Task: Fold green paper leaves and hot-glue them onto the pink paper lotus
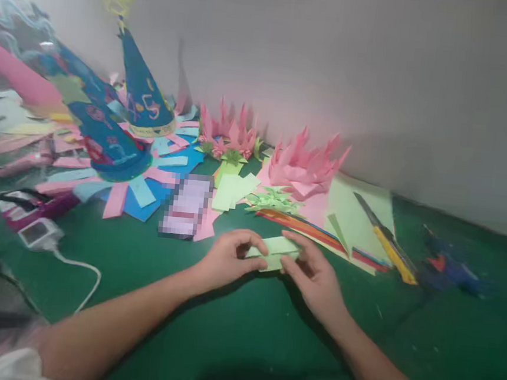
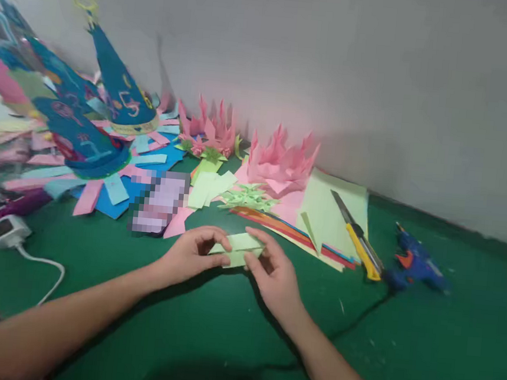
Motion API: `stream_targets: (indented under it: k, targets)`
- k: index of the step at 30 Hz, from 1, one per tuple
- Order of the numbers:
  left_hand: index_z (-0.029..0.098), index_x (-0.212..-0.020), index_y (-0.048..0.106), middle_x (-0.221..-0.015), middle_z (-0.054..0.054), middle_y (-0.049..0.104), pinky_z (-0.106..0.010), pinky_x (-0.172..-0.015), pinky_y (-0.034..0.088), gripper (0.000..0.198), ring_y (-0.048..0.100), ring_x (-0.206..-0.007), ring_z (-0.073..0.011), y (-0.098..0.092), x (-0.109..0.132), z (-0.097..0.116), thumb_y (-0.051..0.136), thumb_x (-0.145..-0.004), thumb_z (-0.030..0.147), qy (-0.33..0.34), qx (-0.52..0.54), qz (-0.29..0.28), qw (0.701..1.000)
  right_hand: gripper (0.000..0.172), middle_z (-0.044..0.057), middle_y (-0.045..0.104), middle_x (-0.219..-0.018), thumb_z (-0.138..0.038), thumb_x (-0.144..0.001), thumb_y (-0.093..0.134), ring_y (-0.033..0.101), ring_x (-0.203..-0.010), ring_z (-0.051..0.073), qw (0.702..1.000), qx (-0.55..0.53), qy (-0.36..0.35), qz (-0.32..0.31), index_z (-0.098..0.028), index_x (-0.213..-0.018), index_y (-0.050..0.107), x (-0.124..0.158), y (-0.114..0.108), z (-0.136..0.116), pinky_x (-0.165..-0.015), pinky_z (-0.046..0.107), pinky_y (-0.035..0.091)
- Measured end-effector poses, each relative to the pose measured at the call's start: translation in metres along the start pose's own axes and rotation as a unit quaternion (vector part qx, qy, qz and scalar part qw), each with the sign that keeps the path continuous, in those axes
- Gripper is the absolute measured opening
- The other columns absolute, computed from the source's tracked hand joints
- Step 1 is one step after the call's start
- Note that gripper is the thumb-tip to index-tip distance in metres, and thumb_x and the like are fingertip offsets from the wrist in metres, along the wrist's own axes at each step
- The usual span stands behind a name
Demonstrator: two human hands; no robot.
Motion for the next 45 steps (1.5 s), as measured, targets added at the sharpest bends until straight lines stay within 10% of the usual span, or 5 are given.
stream_targets:
  k: [7, 15, 45]
  targets:
    - [0.016, -0.076, 0.061, -0.082, -0.002, 0.059, -0.023, -0.065, 0.038, 0.013, 0.051, -0.072, -0.0116, 0.001, 0.002, 0.002, 0.068, -0.067, 0.023, 0.012, 0.002, -0.017, 1.000, 0.032, 0.006, 0.058, -0.114, -0.028, -0.080, 0.056, 0.058, -0.097, 0.019, 0.997, 0.046, -0.054, 0.023, -0.025, -0.112, 0.056, 0.002, -0.001, -0.008, -0.077, 0.030, 0.051]
    - [0.018, -0.097, 0.054, -0.082, 0.001, 0.053, -0.021, -0.062, 0.038, 0.028, 0.047, -0.069, -0.0092, 0.007, 0.004, -0.003, 0.063, -0.070, 0.020, 0.002, 0.095, -0.028, 0.995, 0.026, 0.006, 0.061, -0.106, -0.029, -0.079, 0.056, 0.057, -0.062, 0.012, 0.998, 0.050, -0.016, 0.025, -0.023, -0.104, 0.054, 0.001, -0.002, -0.003, -0.053, 0.024, 0.049]
    - [0.013, -0.078, 0.070, -0.069, -0.002, 0.065, -0.022, -0.060, 0.042, 0.027, 0.052, -0.060, -0.0087, 0.000, 0.003, -0.012, 0.073, -0.062, 0.034, -0.101, 0.148, 0.014, 0.984, 0.021, 0.002, 0.064, -0.071, -0.038, -0.080, 0.057, 0.057, -0.056, 0.012, 0.999, 0.049, 0.000, 0.020, -0.018, -0.075, 0.064, 0.003, -0.004, -0.008, -0.054, 0.023, 0.050]
Point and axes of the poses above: each hand's wrist, its own x-axis away from the middle knuckle, its own y-axis out of the palm, z = x × y, the point moved 6 cm from there along -x, towards the middle knuckle
